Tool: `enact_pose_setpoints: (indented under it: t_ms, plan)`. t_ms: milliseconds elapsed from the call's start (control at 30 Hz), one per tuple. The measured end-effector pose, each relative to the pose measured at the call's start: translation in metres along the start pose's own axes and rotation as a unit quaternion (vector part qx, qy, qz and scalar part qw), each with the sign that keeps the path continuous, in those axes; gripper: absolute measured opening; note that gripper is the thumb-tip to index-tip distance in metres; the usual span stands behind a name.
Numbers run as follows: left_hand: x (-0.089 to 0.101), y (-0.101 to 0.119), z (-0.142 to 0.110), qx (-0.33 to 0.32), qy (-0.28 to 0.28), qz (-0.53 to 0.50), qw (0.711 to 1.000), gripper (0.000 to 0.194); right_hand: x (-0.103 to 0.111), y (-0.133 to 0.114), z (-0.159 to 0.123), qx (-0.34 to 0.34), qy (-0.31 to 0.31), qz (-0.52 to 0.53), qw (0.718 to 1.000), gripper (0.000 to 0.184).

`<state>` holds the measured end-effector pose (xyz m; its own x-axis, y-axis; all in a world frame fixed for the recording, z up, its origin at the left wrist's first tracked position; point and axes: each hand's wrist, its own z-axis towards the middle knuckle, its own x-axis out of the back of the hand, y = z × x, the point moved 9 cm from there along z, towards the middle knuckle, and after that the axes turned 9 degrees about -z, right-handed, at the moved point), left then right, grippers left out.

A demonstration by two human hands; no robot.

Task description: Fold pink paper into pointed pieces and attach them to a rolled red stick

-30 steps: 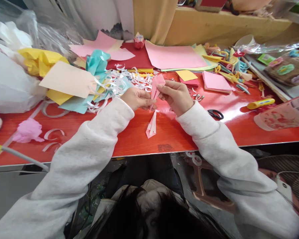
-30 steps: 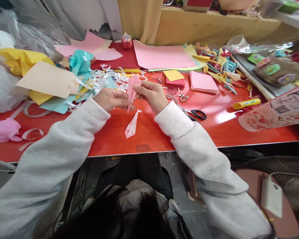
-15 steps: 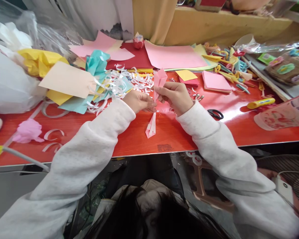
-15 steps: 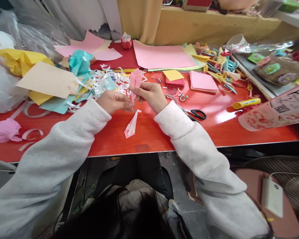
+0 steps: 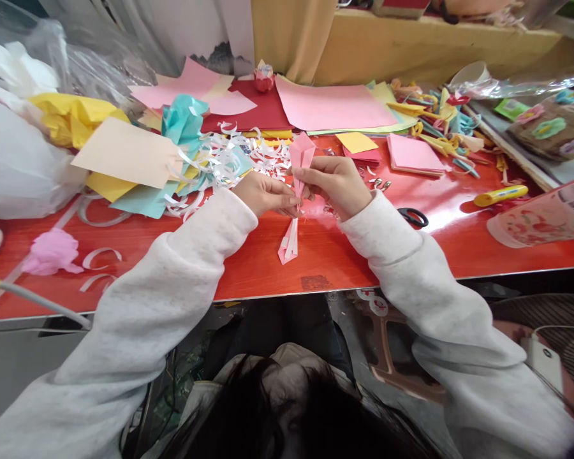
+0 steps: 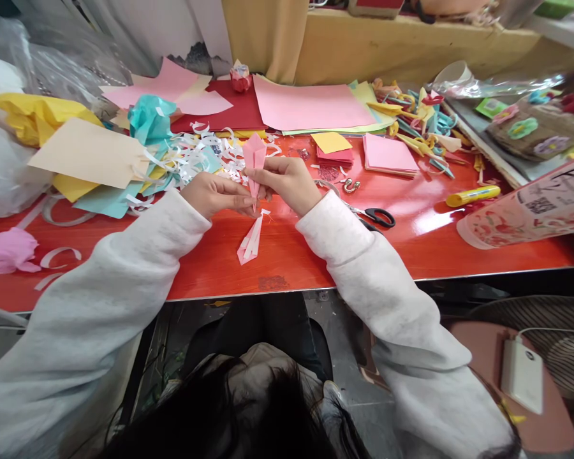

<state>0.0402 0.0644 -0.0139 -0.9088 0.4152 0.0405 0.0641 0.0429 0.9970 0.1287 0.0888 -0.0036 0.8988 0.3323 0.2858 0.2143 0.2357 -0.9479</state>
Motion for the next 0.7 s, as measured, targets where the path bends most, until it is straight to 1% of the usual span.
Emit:
enact_pose_setpoints:
  t_ms: [100, 200, 367, 533, 600, 700]
  plan:
    - [-0.0029, 0.0030, -0.0026, -0.003, -0.010, -0.023, 1.000, 0.005, -0.0001, -0.0027, -0.0011, 0.004, -0.007, 0.007, 1.000, 0.020]
    - [-0.0043, 0.0038, -0.0042, 0.001, -0.015, -0.042, 0.999, 0.004, 0.0027, -0.0048, -0.0018, 0.007, 0.001, 0.009, 1.000, 0.020]
    - [-0.0037, 0.0020, -0.0038, 0.007, -0.012, -0.026, 1.000, 0.007, 0.0034, -0.0042, -0.0024, 0.000, 0.007, 0.011, 1.000, 0.019]
    - [-0.0048, 0.0026, -0.0029, -0.004, -0.023, -0.006, 1.000, 0.007, 0.0001, -0.0047, -0.0030, 0.002, 0.000, 0.018, 1.000, 0.019]
    - [-0.0042, 0.0034, -0.0027, -0.009, -0.016, -0.003, 1.000, 0.008, -0.0003, -0.0057, -0.0032, 0.007, -0.002, 0.015, 1.000, 0.019]
    - [-0.0007, 0.0043, -0.0027, -0.013, 0.010, -0.006, 1.000, 0.009, 0.0003, -0.0097, -0.0036, 0.023, -0.003, -0.003, 1.000, 0.020]
